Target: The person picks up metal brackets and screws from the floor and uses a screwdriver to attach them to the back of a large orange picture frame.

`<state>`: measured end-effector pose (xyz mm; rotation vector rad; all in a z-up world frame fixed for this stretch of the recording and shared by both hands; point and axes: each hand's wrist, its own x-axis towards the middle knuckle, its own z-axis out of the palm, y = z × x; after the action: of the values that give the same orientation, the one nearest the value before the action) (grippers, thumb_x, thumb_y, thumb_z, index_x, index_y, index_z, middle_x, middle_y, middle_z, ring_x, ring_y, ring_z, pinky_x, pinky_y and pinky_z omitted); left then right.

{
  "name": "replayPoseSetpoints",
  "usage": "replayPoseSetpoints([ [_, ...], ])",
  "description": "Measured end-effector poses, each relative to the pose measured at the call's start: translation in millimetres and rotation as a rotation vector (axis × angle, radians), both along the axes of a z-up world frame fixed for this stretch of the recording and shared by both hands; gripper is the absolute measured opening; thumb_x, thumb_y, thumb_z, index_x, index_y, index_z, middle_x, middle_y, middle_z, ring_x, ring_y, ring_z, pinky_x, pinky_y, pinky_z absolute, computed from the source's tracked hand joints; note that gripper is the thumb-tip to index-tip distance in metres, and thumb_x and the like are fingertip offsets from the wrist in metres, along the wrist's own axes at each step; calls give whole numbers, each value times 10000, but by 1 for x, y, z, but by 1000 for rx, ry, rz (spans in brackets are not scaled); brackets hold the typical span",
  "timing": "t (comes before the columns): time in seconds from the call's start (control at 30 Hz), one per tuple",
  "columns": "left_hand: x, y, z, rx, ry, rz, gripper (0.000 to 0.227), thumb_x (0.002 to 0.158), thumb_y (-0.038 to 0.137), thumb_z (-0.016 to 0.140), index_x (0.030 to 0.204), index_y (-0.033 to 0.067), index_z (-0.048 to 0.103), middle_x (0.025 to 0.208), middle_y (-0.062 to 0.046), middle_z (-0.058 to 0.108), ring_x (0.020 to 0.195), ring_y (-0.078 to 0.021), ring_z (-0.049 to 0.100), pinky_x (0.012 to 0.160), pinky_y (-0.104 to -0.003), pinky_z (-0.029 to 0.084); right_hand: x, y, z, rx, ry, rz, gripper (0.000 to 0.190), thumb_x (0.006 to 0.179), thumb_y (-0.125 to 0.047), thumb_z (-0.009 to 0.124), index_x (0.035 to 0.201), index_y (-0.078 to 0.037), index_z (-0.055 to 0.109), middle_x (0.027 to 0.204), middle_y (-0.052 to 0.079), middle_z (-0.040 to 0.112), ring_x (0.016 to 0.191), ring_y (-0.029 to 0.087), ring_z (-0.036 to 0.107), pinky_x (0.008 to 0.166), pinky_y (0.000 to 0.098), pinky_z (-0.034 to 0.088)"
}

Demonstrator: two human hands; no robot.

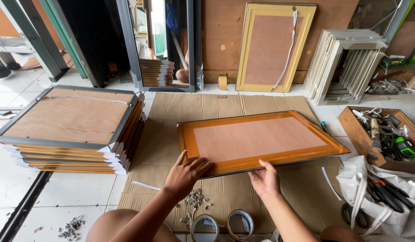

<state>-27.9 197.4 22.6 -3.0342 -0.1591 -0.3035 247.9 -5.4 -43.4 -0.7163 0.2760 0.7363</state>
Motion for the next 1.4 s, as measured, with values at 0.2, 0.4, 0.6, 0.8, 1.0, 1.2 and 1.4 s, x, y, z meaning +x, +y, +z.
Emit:
replayPoseSetpoints([
  [0.2,-19,9,-39,62,40,305,950,816,-40,819,1639,344,541,1611,4,600,1534,-332,515,1313,-719,272,6,12,-49,-37,36,101,348,995,-124,778,1310,-25,668,1310,145,775,1213,362,762,1146,570,612],
  [0.4,-50,56,-98,-124,-134,841,1052,849,-3,781,1752,345,368,1703,-10,466,1563,-323,462,1244,-560,460,-12,0,-8,-413,-256,381,801,1065,-406,779,1607,14,365,1619,286,533,1420,500,627,1124,696,547],
  [0.6,-47,39,-129,-465,-201,762,385,929,146,677,1257,348,679,1182,42,706,1171,-300,733,942,-515,646,-2,-17,-32,-893,-464,577,715,1094,-680,664,1259,10,757,1062,109,816,908,311,842,641,417,684],
  [0.8,-51,-29,-82,-608,-235,681,132,899,276,740,907,376,825,808,61,770,794,-287,818,727,-474,682,-71,4,20,-1280,-1285,778,503,1076,-580,637,937,-165,885,744,32,842,579,176,820,480,299,647],
  [1.0,-85,-71,-34,-891,-248,784,248,896,181,614,1023,306,785,1041,116,861,944,-245,784,765,-440,579,-163,61,28,-1092,-1889,977,276,990,-171,750,1195,-331,843,1093,-79,809,922,233,757,739,439,561],
  [1.2,-108,-71,-28,-1312,-590,825,148,940,263,750,1053,223,837,993,120,854,802,-85,712,792,-284,583,-180,69,7,-1029,-2177,914,519,1125,-65,698,623,-87,570,617,1,555,515,160,565,479,292,571],
  [1.4,-93,-84,-25,-1247,-586,722,165,899,232,724,1034,217,817,923,103,835,818,-78,709,826,-275,574,-213,47,121,-1047,-1156,991,363,1030,-260,517,686,-156,469,724,26,489,655,198,426,648,398,373],
])
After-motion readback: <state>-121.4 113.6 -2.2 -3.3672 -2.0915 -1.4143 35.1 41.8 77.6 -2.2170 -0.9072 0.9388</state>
